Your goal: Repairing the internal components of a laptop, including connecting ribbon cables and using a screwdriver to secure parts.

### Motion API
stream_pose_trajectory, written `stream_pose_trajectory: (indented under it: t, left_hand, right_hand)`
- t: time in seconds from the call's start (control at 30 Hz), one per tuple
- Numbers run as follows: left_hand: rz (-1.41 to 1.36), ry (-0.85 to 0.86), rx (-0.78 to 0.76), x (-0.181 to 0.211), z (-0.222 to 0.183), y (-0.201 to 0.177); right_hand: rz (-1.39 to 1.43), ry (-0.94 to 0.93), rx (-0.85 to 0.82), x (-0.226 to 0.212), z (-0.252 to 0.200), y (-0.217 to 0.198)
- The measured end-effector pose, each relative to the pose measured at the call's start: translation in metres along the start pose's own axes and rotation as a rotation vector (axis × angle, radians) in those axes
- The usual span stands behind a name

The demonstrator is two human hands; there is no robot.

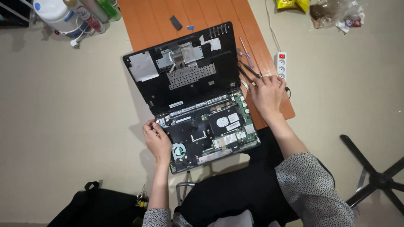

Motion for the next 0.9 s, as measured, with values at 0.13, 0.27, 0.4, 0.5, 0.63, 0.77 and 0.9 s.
stream_pose_trajectory:
  t: [0.13,0.27,0.4,0.5,0.63,0.77,0.9]
  left_hand:
    - [0.006,-0.014,-0.006,0.001,0.0,-0.002]
    - [-0.012,-0.011,-0.007,-0.001,0.0,-0.001]
    - [-0.024,-0.009,-0.01,-0.004,0.0,-0.001]
    - [-0.018,-0.01,-0.007,-0.005,0.0,-0.001]
    - [-0.026,-0.02,-0.011,-0.003,-0.001,-0.001]
    - [-0.015,-0.011,-0.008,-0.006,0.0,0.0]
    - [0.002,-0.009,-0.018,-0.008,-0.001,0.001]
  right_hand:
    - [0.039,0.044,-0.009,0.002,0.004,-0.007]
    - [0.217,0.187,-0.04,0.019,0.005,-0.001]
    - [0.566,0.433,-0.025,0.029,0.007,-0.013]
    - [0.774,0.565,0.011,0.033,0.01,-0.023]
    - [1.011,0.757,0.012,0.025,0.011,-0.044]
    - [1.428,0.896,-0.047,0.032,0.01,-0.029]
    - [1.643,0.939,-0.084,0.037,0.003,-0.014]
Point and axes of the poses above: each hand's wrist, its own z-axis towards the middle knuckle, its own y-axis out of the palm, x = y × z, the point moved 5 cm from there along z, towards the middle knuckle, and after that the axes turned 1 degree about y, right-handed, at the moved point
